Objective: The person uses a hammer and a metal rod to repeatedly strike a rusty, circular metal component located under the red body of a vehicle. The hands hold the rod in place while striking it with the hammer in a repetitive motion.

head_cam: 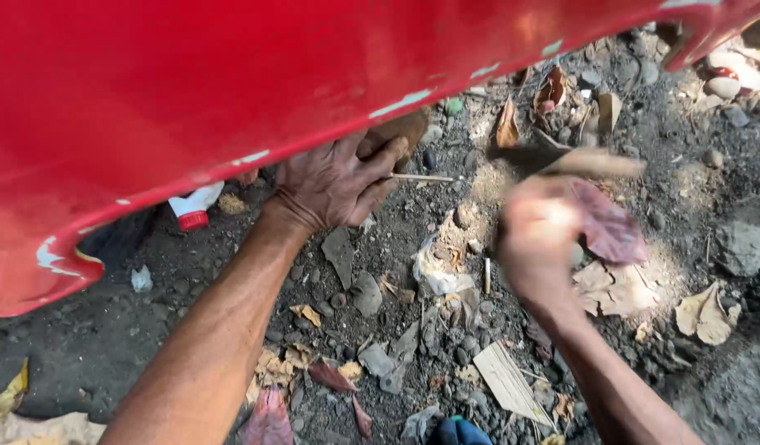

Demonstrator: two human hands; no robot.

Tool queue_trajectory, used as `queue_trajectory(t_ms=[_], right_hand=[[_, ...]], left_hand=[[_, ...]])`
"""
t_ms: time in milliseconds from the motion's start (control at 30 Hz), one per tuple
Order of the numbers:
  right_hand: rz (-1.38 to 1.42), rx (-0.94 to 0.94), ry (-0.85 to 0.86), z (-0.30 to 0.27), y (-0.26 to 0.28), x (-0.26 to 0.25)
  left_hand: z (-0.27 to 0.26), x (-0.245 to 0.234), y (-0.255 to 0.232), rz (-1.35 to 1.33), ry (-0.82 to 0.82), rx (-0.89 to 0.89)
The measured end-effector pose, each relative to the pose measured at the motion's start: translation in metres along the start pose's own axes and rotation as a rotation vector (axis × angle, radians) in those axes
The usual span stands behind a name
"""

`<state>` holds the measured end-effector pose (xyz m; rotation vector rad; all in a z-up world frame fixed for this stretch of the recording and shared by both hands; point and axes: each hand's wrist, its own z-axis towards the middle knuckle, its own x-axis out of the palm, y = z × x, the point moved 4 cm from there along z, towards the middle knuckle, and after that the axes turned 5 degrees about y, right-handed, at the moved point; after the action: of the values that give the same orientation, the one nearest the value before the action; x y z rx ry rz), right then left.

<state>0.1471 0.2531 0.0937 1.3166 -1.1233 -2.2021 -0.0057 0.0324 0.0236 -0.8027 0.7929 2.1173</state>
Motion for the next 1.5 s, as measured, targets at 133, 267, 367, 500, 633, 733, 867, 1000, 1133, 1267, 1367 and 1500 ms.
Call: queue_trajectory(t_ms=[133, 267, 367, 500, 633, 733, 867, 1000, 1133, 1267, 1367, 1500], right_hand=[[0.054, 0.551, 0.528, -0.001, -0.030, 0.014], [0.172, 0.238, 0.218, 0.019, -0.021, -0.023], [0.348, 0.290, -0.036, -0.001, -0.028, -0.016], [0.009, 0.360, 0.412, -0.016, -0.011, 0.039], [0.253, 0.535, 0.174, -0.003, -0.069, 0.018], [0.662, 0.688, -0.085, 0.011, -0.056, -0.007], [0.423, 0.692, -0.109, -0.016, -0.050, 0.041], [0.414, 0.583, 0.433, -0.022, -0.019, 0.050], [0.491, 0.479, 0.077, 0.001, -0.046, 0.014], [0.555, 0.583, -0.261, -0.006, -0.037, 0.026], [0.592, 0.680, 0.322, -0.042, -0.030, 0.084], [0.095, 0.601, 0.432, -0.008, -0.046, 0.046]], left_hand=[[0.002, -0.006, -0.009, -0.090, -0.037, -0.016], [-0.005, -0.006, -0.003, -0.011, -0.034, -0.019], [-0.004, -0.007, -0.004, -0.050, -0.055, -0.022], [0.009, -0.010, 0.004, -0.098, -0.078, -0.029], [-0.001, -0.005, 0.001, -0.039, -0.050, 0.006], [-0.001, -0.002, -0.001, -0.046, 0.064, 0.008], [0.001, -0.004, -0.006, -0.036, -0.040, -0.005], [0.003, -0.017, -0.008, -0.035, 0.002, 0.016], [-0.008, 0.004, -0.002, 0.004, -0.050, -0.035], [-0.006, -0.001, -0.003, 0.053, -0.073, -0.047], [-0.008, -0.005, -0.003, -0.070, -0.055, -0.032], [-0.013, -0.002, 0.002, -0.036, -0.082, -0.033]])
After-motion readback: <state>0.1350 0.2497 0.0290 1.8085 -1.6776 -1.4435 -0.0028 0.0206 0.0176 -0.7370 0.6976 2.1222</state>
